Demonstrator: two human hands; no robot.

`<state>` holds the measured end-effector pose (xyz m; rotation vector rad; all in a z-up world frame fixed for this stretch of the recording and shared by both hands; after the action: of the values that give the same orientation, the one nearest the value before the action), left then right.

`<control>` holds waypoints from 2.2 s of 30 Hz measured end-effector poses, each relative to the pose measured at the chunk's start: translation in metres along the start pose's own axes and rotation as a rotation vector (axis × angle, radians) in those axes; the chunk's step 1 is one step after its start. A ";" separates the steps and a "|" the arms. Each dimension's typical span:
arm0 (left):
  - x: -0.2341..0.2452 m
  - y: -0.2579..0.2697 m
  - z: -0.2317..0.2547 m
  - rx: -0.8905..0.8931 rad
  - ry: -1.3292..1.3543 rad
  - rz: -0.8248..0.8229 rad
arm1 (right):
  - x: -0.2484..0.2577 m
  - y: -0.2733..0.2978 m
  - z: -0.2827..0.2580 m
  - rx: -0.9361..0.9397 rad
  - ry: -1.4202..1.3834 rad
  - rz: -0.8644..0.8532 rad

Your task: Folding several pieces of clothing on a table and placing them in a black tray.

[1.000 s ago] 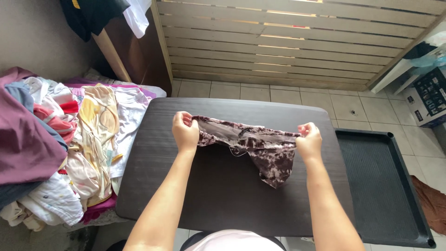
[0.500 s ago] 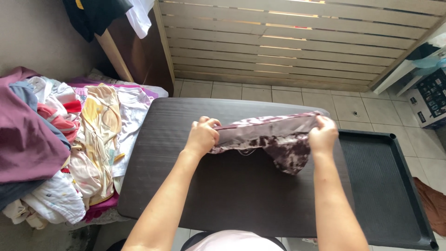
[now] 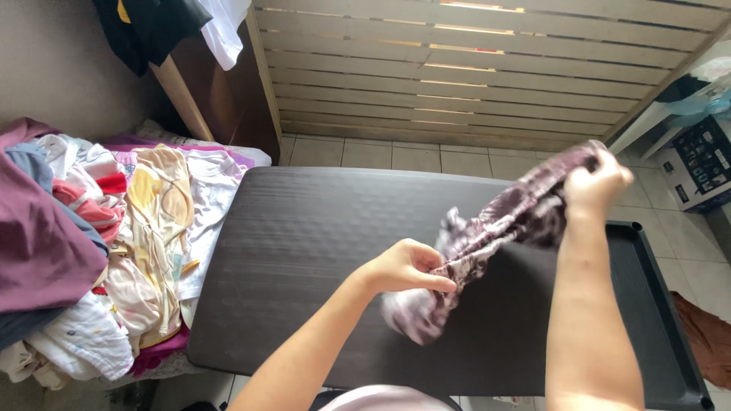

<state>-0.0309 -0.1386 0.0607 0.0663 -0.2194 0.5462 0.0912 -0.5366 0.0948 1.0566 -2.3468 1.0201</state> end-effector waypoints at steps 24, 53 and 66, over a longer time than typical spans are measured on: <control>0.063 0.044 -0.195 0.588 -0.344 0.671 | -0.100 0.203 0.071 -0.230 0.192 -0.604; 0.062 0.075 -0.161 0.636 -0.786 0.551 | -0.068 0.244 0.007 0.118 0.218 -0.649; 0.042 0.061 -0.146 0.503 -0.896 0.083 | -0.054 0.271 -0.017 0.272 0.390 -1.082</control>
<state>-0.0005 -0.0475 -0.0724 0.8023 -0.9559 0.6169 -0.0786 -0.3735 -0.0513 1.7192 -1.0415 0.9468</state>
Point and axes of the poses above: each hand's wrist, its own y-axis away from the middle knuckle, its own x-axis out of the back of the hand, z = x × y, the point moved 4 cm from there along -y, towards the middle knuckle, and after that the axes turned 13 degrees about -z, right-handed, at the moved point
